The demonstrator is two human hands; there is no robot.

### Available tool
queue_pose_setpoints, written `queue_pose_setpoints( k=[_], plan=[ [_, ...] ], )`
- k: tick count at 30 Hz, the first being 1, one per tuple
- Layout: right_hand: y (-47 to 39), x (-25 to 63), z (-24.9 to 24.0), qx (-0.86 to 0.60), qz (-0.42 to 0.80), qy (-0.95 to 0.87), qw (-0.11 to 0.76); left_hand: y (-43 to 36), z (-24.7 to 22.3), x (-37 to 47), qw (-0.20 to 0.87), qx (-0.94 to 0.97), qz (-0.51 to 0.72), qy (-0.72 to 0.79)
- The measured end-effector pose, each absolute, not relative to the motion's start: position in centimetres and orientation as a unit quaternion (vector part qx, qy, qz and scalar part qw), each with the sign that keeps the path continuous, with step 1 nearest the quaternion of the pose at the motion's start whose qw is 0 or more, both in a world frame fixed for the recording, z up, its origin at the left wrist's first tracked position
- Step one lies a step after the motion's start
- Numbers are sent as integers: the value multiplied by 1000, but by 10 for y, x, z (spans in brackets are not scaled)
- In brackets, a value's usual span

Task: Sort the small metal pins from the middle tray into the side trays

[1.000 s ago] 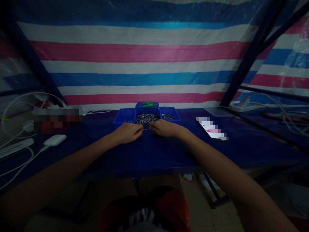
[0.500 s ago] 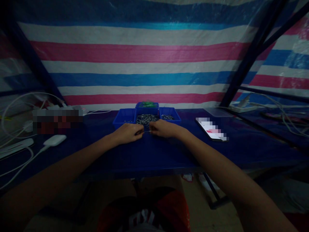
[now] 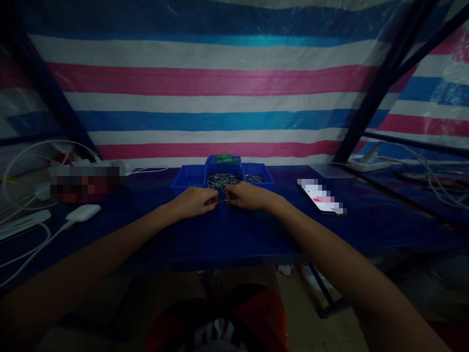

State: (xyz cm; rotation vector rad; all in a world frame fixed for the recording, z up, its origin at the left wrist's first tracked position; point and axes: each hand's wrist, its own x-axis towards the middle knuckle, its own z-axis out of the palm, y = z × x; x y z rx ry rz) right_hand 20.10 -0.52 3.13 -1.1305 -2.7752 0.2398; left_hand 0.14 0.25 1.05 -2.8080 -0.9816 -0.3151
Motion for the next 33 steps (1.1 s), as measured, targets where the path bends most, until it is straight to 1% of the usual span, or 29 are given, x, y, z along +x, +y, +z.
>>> queue_pose_setpoints(
  k=[14, 21, 33],
  plan=[
    [-2, 203, 30, -368, 52, -927, 46, 1, 9, 2, 119, -930, -63, -342],
    [1, 205, 29, -346, 56, -936, 38, 2, 8, 2, 118, -925, -49, -357],
    [2, 203, 28, -349, 70, -933, 50, 1, 9, 2, 126, -923, -52, -360]
  ],
)
